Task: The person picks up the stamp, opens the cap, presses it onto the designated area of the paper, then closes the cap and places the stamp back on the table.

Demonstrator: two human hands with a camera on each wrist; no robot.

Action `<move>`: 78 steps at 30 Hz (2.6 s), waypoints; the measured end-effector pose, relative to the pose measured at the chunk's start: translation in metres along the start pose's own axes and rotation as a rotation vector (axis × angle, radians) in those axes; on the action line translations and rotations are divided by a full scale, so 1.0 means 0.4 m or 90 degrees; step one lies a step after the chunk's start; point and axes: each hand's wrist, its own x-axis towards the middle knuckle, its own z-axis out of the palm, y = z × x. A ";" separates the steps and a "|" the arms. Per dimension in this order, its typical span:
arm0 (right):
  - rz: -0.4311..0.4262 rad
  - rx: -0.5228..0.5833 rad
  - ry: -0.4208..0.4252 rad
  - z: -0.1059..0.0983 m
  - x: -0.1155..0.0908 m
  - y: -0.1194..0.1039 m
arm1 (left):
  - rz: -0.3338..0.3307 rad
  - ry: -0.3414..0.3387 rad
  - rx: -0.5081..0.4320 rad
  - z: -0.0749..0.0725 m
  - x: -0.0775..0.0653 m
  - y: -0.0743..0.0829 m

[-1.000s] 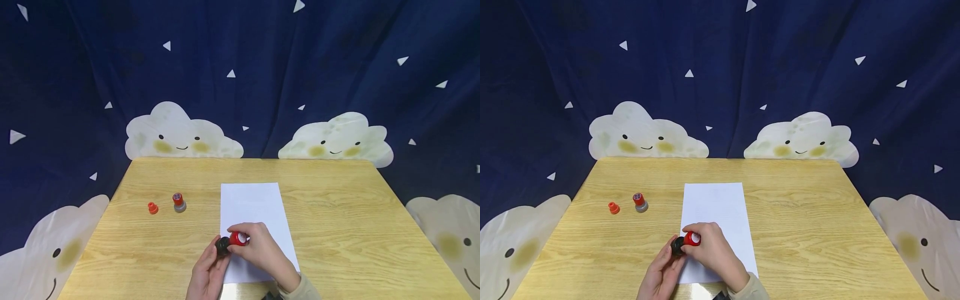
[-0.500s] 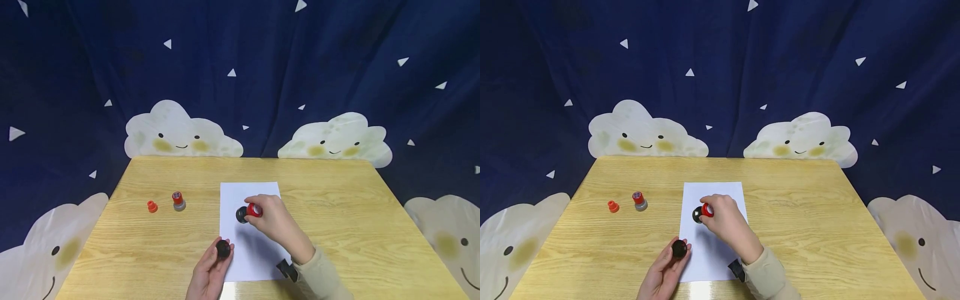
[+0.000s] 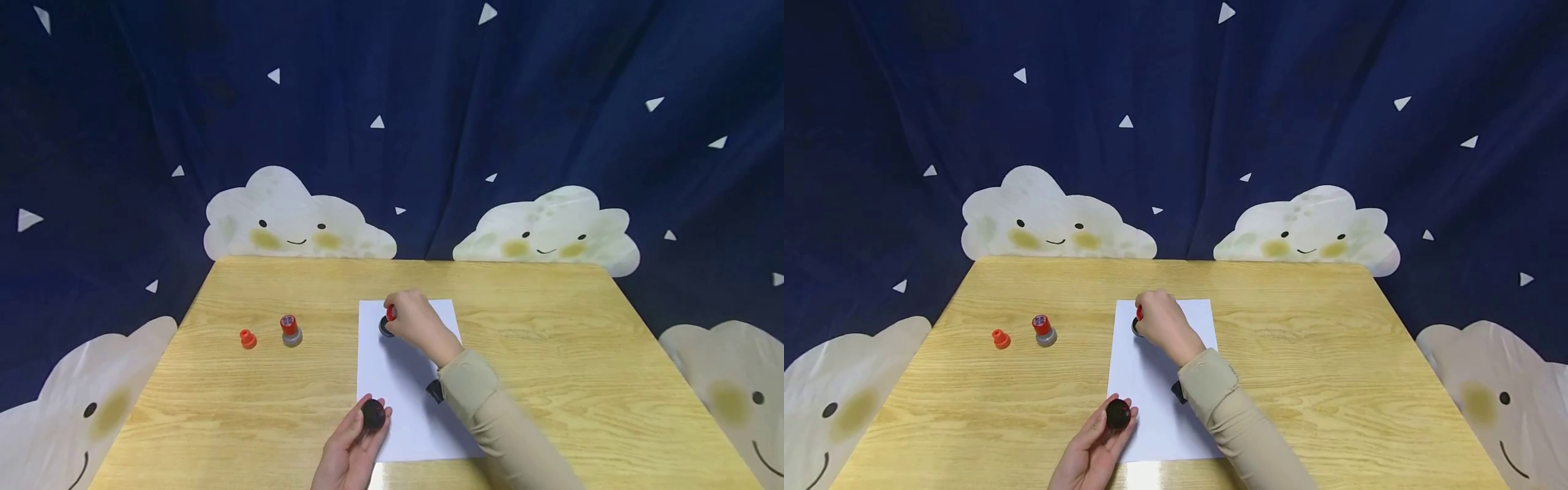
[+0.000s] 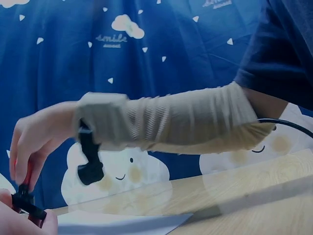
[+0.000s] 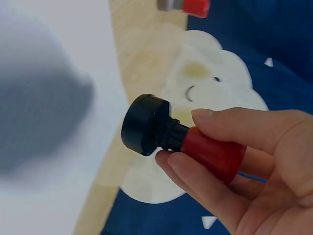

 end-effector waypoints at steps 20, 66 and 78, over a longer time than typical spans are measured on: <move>0.051 -0.039 -0.056 0.100 0.083 0.044 | 0.005 0.032 -0.021 -0.002 -0.003 -0.005; 0.044 -0.043 -0.068 0.046 0.099 0.033 | 0.006 0.057 -0.038 -0.006 -0.008 -0.003; 0.010 -0.043 -0.022 0.055 0.101 0.037 | 0.003 0.060 -0.041 -0.006 -0.009 -0.003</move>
